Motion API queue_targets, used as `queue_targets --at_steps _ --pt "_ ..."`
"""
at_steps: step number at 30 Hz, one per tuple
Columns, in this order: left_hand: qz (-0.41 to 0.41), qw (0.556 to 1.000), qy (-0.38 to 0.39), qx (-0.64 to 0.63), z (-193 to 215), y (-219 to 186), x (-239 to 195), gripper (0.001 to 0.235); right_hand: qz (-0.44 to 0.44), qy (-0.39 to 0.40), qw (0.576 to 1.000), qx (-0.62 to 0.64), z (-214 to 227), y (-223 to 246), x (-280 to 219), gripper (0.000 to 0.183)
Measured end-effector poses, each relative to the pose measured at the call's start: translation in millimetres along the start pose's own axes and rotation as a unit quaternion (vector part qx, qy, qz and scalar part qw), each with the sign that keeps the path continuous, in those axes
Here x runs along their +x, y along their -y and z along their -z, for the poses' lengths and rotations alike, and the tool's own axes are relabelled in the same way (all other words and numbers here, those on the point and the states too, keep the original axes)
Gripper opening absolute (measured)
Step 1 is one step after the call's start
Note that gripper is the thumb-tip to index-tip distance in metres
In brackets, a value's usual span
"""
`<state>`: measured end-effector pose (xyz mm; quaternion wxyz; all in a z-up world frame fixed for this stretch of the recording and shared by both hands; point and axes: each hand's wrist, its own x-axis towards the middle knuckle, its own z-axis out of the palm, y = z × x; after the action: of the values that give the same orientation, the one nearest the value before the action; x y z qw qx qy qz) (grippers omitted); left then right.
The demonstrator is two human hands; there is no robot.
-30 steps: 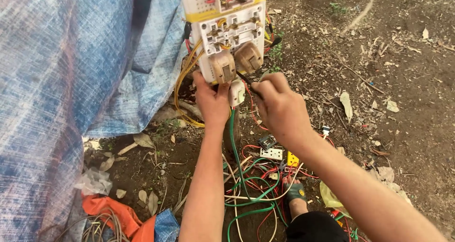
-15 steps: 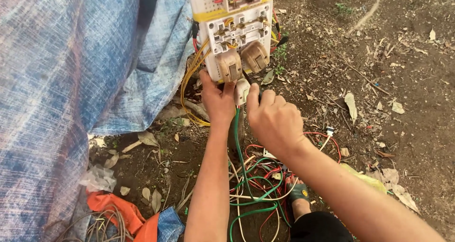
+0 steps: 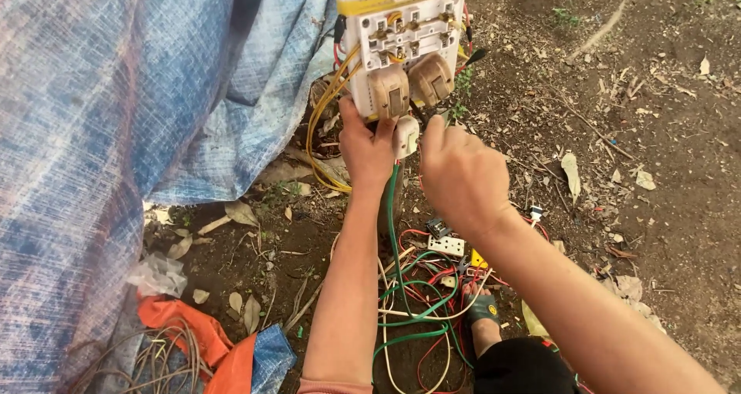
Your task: The person works on an outdoor electrical box mounted on a wooden post, using a screwdriver to tighten screws on the switches and plugs. They handle various colored wires and a yellow extension socket while sitting on the ground.
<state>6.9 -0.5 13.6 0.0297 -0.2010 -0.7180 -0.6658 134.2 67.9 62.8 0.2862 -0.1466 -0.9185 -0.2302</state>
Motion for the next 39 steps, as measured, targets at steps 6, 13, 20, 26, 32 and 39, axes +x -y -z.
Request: queue_targets --at_steps 6,13,20,26,32,39 --pt "0.031 1.0 -0.003 0.0 -1.4 -2.1 -0.1 0.035 -0.335 0.139 0.808 0.463 28.6 -13.9 20.9 0.02" --pt "0.033 0.999 0.005 0.017 0.7 -4.5 -1.1 0.037 0.069 -0.033 0.992 -0.102 7.3 -4.6 2.4 0.031" --pt "0.032 0.999 0.003 0.005 -1.3 -2.8 1.8 0.036 -0.119 0.076 0.957 0.254 17.6 -17.4 13.2 0.027" --pt "0.006 1.0 0.006 0.005 -0.2 9.5 1.6 0.038 -0.033 0.006 0.994 0.108 1.9 -19.1 -0.8 0.026" --pt "0.007 1.0 0.005 0.008 -2.1 11.6 2.4 0.037 0.051 -0.007 0.996 -0.072 12.9 -22.6 12.4 0.044" --pt "0.012 1.0 0.017 0.012 0.7 7.1 1.4 0.036 -0.177 0.183 0.914 0.315 29.1 -38.2 27.2 0.031"
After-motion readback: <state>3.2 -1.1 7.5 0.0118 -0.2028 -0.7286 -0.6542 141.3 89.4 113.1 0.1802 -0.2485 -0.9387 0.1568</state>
